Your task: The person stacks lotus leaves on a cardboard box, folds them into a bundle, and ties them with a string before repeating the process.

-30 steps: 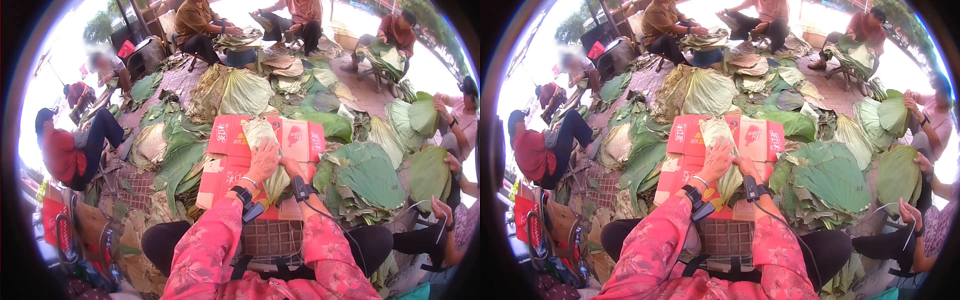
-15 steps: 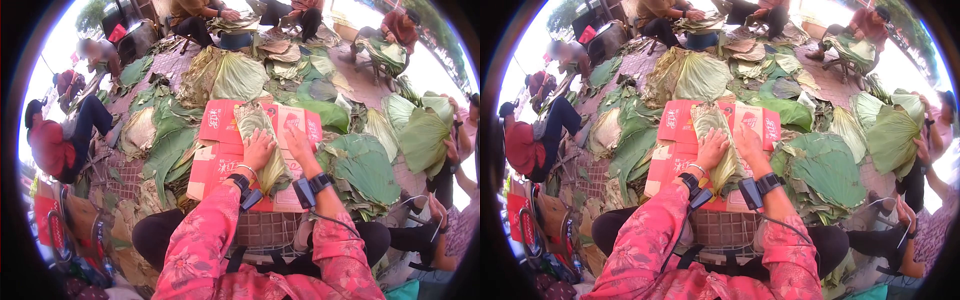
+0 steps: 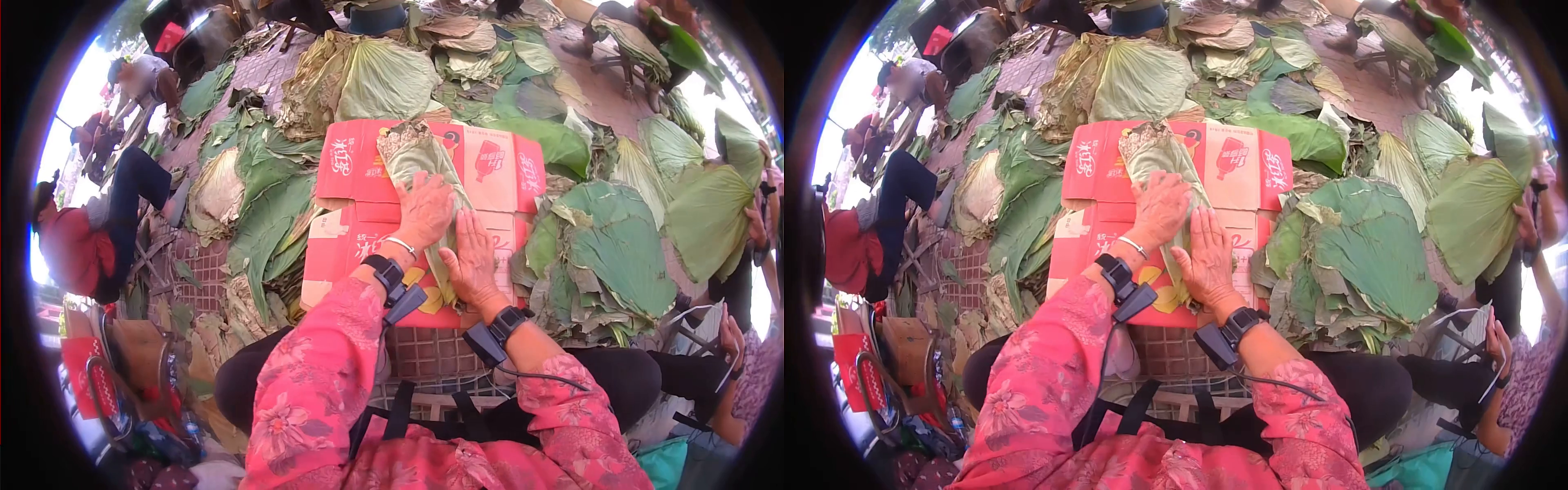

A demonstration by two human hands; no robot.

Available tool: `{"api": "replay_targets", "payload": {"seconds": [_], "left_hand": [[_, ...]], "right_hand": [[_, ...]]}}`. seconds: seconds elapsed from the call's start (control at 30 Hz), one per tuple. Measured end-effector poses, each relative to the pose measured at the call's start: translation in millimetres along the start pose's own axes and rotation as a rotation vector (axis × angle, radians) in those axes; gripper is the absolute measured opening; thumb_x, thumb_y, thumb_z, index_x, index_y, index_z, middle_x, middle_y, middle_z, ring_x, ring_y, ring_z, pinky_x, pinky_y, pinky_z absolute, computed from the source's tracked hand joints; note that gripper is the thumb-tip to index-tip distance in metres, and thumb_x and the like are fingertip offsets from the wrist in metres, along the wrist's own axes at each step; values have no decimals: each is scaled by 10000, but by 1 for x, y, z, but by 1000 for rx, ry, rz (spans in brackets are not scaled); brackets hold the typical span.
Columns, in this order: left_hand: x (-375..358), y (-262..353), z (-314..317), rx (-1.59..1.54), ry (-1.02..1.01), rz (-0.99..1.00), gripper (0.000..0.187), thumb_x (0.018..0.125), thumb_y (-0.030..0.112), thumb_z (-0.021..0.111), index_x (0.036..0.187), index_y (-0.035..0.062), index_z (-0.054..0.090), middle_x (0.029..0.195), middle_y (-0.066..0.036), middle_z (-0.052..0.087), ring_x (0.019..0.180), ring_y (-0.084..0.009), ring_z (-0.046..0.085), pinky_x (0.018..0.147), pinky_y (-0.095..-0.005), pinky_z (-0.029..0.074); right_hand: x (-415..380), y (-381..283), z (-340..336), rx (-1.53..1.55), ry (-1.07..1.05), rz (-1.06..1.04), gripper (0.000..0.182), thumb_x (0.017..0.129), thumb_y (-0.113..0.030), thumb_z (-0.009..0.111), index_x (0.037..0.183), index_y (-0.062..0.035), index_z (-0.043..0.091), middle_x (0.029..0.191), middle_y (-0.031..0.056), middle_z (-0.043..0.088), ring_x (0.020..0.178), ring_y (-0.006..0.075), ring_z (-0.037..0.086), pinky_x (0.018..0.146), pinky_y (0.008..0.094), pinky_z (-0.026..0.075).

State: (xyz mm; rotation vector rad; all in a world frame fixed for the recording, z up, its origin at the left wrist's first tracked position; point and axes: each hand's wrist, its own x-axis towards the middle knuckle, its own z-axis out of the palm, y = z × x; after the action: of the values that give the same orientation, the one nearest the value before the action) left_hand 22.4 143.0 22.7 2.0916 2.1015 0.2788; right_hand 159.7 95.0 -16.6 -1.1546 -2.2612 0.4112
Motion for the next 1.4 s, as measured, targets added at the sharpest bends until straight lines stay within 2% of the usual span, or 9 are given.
{"api": "replay_targets", "payload": {"seconds": [0.17,0.47,0.57,0.67,0.8,0.9,1.03,1.23,1.4], "left_hand": [[31,-47,17,65,84,210,534,884,469,399,1339,192,367,1451,-37,236,1363,-254,113,1037,-576,74],[33,-51,27,41,103,199,614,861,545,378,1345,166,360,1457,-49,224,1364,-265,107,1044,-583,56],[27,-43,14,24,129,146,589,845,484,468,1324,153,379,1445,-64,246,1350,-271,146,1024,-594,106],[-9,-21,-12,-223,501,-65,568,810,331,574,1289,85,392,1375,-146,333,1285,-305,260,997,-550,214],[-57,-22,18,-1092,268,-503,555,733,184,651,1183,-42,418,1027,-176,569,842,-241,586,713,-351,481],[-64,-9,15,-1167,334,-656,580,704,193,699,1167,-33,430,909,-117,605,719,-180,589,560,-323,481],[-63,-7,-3,-1336,52,-662,394,688,130,727,1039,30,580,845,-70,615,730,-164,589,584,-302,479],[-93,15,14,-1504,337,-400,395,663,-7,709,1029,-17,562,919,-118,632,845,-204,611,721,-323,506],[-125,19,-15,-1749,271,-457,359,680,-53,666,1021,-38,556,907,-126,629,792,-223,629,703,-336,534]], "right_hand": [[1,-2,-1,-72,-80,10,672,850,-411,469,1337,19,298,1391,211,288,1308,334,239,1037,446,159],[4,-5,-2,-128,-120,2,684,831,-401,501,1346,-4,290,1415,198,243,1320,322,214,1027,464,162],[-3,2,1,-142,-107,3,677,837,-417,487,1353,-28,284,1427,174,233,1326,305,205,1016,493,164],[0,-4,1,-161,-127,43,662,846,-427,473,1354,-44,286,1432,153,235,1330,289,205,998,525,170],[-1,-4,3,-147,-112,71,646,851,-435,464,1349,-58,301,1431,141,247,1332,276,207,974,559,183],[-3,-1,2,-98,-127,87,647,846,-449,462,1346,-67,310,1431,141,243,1334,270,201,988,553,176],[-11,-1,-5,31,-119,38,641,858,-444,450,1344,-51,311,1425,151,252,1332,280,205,1013,524,175],[-57,-18,-18,209,-20,-61,589,871,-363,462,1331,-20,328,1406,177,277,1315,324,231,1055,449,188],[-60,-39,-40,323,-11,-192,517,840,-249,527,1282,-14,397,1357,184,347,1278,339,290,1051,398,229]]}}
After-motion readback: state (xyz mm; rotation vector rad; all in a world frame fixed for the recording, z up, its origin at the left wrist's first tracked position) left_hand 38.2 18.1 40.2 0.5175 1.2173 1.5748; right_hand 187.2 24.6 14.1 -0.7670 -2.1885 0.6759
